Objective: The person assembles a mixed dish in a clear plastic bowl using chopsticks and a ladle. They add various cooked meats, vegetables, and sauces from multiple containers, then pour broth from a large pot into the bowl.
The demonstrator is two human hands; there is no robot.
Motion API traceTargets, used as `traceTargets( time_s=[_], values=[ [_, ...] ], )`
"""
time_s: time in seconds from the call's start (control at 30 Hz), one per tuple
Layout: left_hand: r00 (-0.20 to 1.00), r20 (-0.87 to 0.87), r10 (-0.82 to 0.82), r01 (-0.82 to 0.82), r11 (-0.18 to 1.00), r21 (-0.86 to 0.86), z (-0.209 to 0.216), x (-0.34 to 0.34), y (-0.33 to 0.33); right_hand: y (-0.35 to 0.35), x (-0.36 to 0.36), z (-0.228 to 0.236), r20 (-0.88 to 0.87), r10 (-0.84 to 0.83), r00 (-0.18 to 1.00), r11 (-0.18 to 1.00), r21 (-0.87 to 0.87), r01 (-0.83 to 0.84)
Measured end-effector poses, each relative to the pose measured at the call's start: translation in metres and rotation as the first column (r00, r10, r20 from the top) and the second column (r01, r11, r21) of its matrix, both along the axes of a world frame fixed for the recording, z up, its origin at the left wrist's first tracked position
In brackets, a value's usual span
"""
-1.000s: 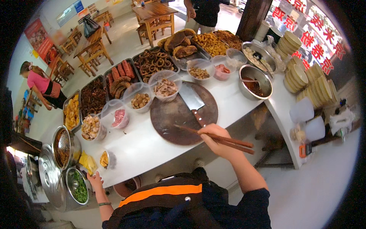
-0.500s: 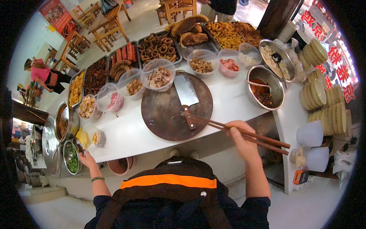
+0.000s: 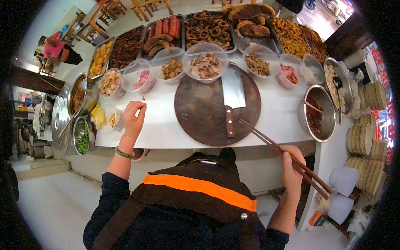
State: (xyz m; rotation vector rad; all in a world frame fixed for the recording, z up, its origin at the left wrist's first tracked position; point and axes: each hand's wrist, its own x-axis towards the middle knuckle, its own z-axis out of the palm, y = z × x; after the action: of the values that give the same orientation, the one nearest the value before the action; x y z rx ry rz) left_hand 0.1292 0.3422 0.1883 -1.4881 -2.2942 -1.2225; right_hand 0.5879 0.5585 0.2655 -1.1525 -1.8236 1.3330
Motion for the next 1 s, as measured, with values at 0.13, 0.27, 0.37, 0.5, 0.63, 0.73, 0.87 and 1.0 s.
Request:
traceTargets(
  time_s=[0.13, 0.27, 0.37, 0.5, 0.63, 0.73, 0.87, 1.0],
  values=[
    [0.991, -0.028, -0.132, 0.132, 0.991, -0.009, 0.001, 0.046, 0.046, 0.042, 0.012, 0.000, 0.010, 0.058, 0.998, 0.998, -0.013, -0.058],
    [0.961, -0.001, -0.275, 0.273, 0.957, -0.101, -0.003, 0.097, 0.089, 0.071, 0.024, -0.004, 0.024, 0.128, 0.992, 0.992, -0.023, -0.127],
    [0.930, 0.064, -0.362, 0.368, 0.923, -0.117, -0.008, 0.125, 0.112, 0.079, 0.037, -0.004, 0.013, 0.133, 0.991, 0.991, -0.029, -0.133],
    [0.914, 0.040, -0.403, 0.405, 0.906, -0.121, -0.010, 0.140, 0.130, 0.087, 0.058, -0.004, -0.198, 0.165, 0.966, 0.979, -0.083, -0.184],
    [0.912, -0.002, -0.410, 0.408, 0.908, -0.094, -0.010, 0.149, 0.131, 0.101, 0.070, -0.021, -0.040, 0.071, 0.997, 0.970, -0.232, -0.078],
    [0.931, 0.027, -0.365, 0.365, 0.920, -0.140, -0.010, 0.154, 0.121, 0.105, 0.076, -0.033, -0.054, 0.054, 0.997, 0.967, -0.246, -0.066],
    [0.957, 0.031, -0.289, 0.290, 0.944, -0.156, -0.012, 0.155, 0.100, 0.111, 0.078, -0.036, -0.057, 0.073, 0.996, 0.971, -0.224, -0.084],
    [0.979, 0.024, -0.203, 0.204, 0.962, -0.179, -0.015, 0.152, 0.075, 0.117, 0.071, -0.021, -0.033, 0.166, 0.986, 0.965, -0.198, -0.169]
  ],
)
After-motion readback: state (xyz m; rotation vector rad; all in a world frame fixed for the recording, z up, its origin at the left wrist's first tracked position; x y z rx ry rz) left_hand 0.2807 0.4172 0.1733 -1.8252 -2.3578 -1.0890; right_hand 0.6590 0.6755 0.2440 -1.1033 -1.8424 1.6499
